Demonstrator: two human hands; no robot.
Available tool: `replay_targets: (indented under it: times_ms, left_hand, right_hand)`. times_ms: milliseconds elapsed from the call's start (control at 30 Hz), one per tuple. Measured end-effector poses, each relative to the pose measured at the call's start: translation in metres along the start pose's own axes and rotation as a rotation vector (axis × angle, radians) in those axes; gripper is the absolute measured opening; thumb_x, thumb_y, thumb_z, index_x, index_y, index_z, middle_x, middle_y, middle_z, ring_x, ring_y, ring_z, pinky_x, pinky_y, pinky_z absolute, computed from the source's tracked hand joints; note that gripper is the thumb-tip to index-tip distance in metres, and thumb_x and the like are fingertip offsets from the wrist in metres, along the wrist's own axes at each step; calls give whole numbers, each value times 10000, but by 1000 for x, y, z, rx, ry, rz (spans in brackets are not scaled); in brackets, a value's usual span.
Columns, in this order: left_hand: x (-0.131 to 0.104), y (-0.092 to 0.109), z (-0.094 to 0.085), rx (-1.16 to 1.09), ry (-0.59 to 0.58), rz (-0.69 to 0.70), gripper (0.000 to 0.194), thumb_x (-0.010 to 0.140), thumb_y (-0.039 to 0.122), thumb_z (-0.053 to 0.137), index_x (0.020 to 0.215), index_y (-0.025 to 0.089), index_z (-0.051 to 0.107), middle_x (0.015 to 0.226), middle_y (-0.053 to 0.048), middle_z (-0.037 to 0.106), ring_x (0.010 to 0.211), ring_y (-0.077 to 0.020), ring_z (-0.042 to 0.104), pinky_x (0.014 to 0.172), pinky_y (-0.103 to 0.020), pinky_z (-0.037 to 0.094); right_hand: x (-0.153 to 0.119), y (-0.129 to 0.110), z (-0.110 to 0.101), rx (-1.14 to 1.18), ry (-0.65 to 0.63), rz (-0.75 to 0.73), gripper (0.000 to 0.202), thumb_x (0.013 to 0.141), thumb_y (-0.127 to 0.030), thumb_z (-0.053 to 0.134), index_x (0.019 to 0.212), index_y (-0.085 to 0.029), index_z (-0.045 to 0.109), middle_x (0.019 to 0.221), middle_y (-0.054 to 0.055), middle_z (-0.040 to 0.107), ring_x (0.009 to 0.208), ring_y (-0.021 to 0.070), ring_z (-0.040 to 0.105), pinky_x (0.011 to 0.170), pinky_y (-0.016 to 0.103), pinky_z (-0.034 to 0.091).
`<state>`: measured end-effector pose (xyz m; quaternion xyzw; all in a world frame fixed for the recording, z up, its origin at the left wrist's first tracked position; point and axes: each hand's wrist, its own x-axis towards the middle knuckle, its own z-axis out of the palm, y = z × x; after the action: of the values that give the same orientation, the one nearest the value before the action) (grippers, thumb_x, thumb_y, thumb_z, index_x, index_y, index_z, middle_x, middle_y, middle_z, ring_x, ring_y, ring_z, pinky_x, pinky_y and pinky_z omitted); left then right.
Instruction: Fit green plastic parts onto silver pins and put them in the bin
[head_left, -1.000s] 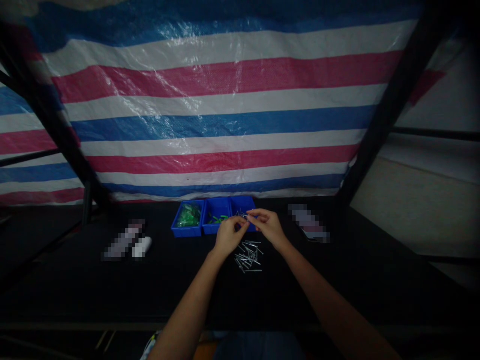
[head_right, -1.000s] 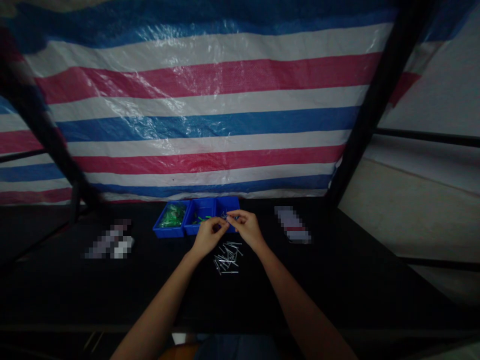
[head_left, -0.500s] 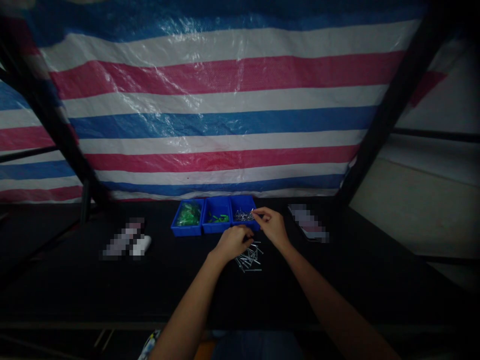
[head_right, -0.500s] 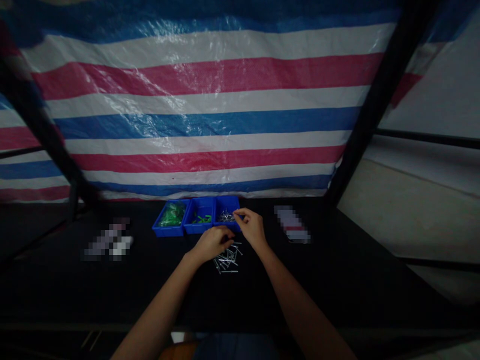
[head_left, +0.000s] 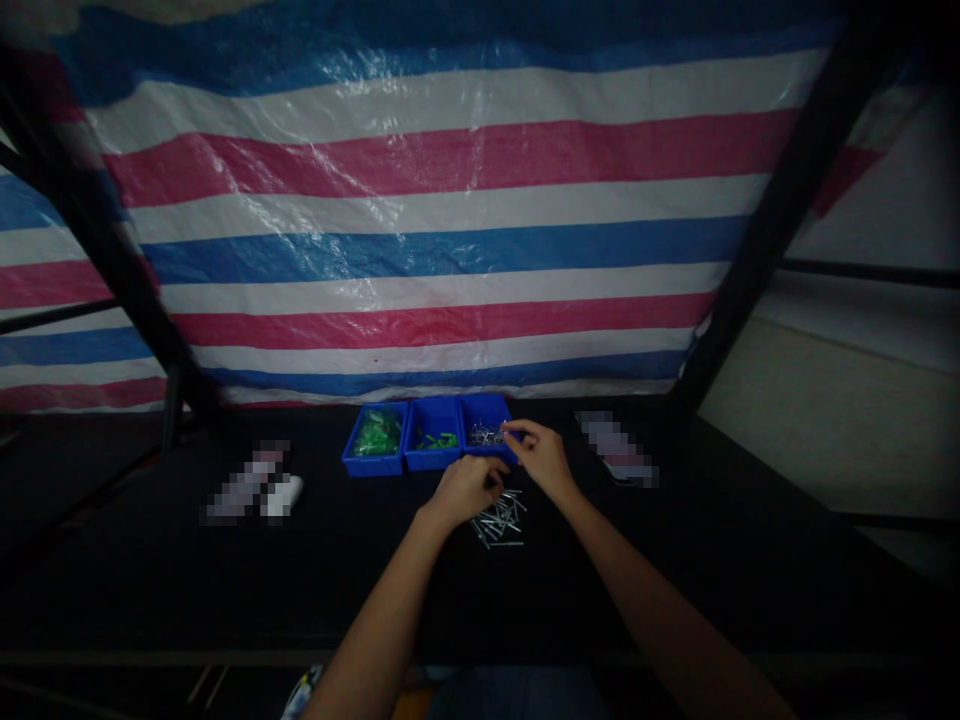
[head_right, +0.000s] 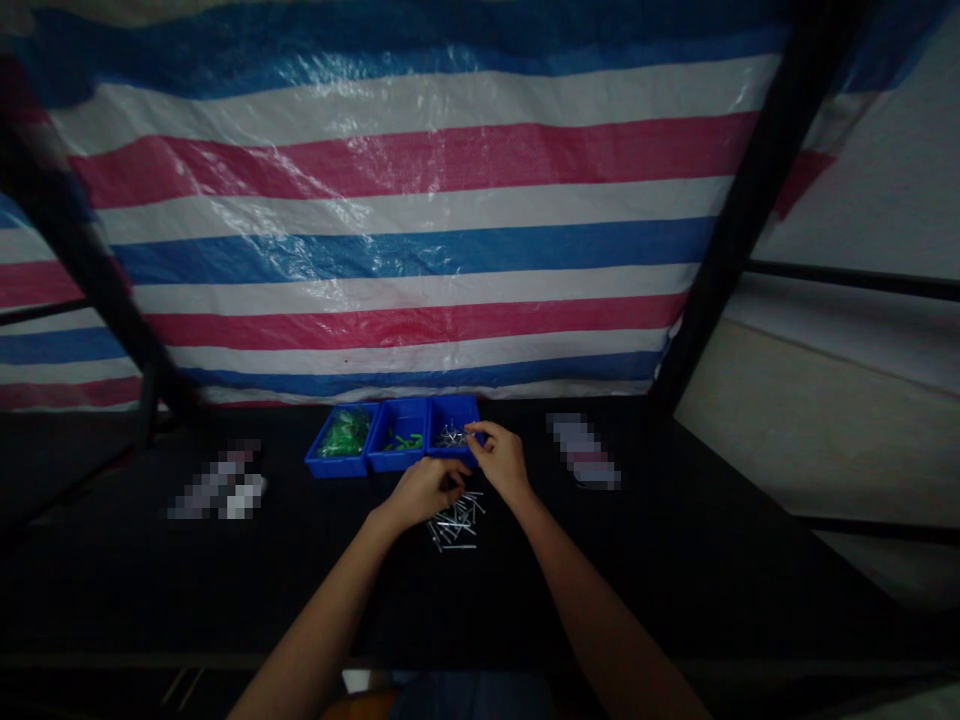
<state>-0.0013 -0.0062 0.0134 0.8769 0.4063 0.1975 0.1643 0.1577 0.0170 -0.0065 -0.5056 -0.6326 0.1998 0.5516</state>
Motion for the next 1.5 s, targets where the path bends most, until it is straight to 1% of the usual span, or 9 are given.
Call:
replay_targets:
  times_ms: [200, 367, 600, 900, 1067, 1267, 1367, 1433, 1500]
  left_hand:
    - [-1, 1, 2, 8, -21, 16, 290, 701, 144, 521, 962, 217, 622, 854, -5, 680, 771, -158, 612, 674, -228, 443]
    - [-2, 3, 2, 91, -37, 56, 260, 726, 173, 506, 946, 213, 638, 943, -23, 661, 879, -179, 595, 767, -258, 439]
    - [-3, 2, 5, 157, -48, 101, 214, 754, 271, 519, 903, 211, 660, 915, -40, 635, 820, -189, 588, 702, -263, 443]
    - [-3, 7, 3, 73, -39, 123, 131, 734, 222, 547, 816, 207, 647, 879, -16, 624, 779, -151, 574, 659, -221, 408]
    - [-1, 7, 5, -97, -42, 121, 109, 746, 221, 551, 799, 186, 640, 857, -16, 639, 757, -136, 567, 639, -209, 402]
    - [6, 4, 5, -390, 93, 72, 191, 791, 288, 515, 852, 150, 632, 733, -14, 636, 615, -106, 536, 561, -203, 384]
    - [9, 1, 1, -474, 273, 10, 237, 785, 332, 527, 881, 144, 636, 740, -28, 643, 612, -110, 528, 564, -213, 389]
    - [11, -2, -1, -507, 404, -29, 250, 782, 342, 531, 886, 140, 636, 764, -42, 650, 644, -123, 543, 587, -225, 400]
    - [11, -5, -3, -535, 487, -46, 250, 784, 341, 529, 880, 136, 636, 783, -53, 654, 672, -133, 559, 602, -232, 407]
  right_hand:
    - [0, 1, 1, 0, 6, -16, 263, 734, -356, 539, 840, -153, 669, 493, 8, 588, 361, 103, 445, 377, 223, 343]
    - [0, 4, 2, 0, 15, -29, 281, 738, -380, 539, 842, -155, 671, 471, -4, 565, 359, 101, 438, 377, 223, 354]
    - [-1, 1, 2, -7, 25, -25, 274, 740, -377, 541, 838, -156, 671, 493, -5, 565, 366, 94, 416, 382, 223, 349]
    - [0, -1, 1, 4, 12, -43, 238, 742, -338, 531, 817, -154, 661, 578, 22, 622, 376, 94, 438, 396, 230, 346]
    - [0, -4, -1, 25, 29, -45, 227, 736, -333, 534, 804, -151, 653, 615, 33, 633, 386, 94, 456, 410, 232, 356]
    - [5, -4, -7, 217, 73, 67, 287, 703, -396, 581, 820, -142, 644, 665, 41, 635, 388, 86, 460, 388, 224, 346]
    - [7, -7, -9, 349, 71, 114, 318, 681, -434, 602, 808, -148, 650, 652, 26, 622, 376, 71, 429, 376, 221, 322]
    - [7, -12, -10, 419, 33, 128, 322, 685, -447, 599, 800, -153, 661, 652, 19, 613, 373, 58, 402, 372, 217, 298]
    - [5, -17, -9, 461, -24, 142, 317, 688, -442, 602, 807, -156, 672, 648, 16, 608, 377, 52, 387, 375, 214, 282]
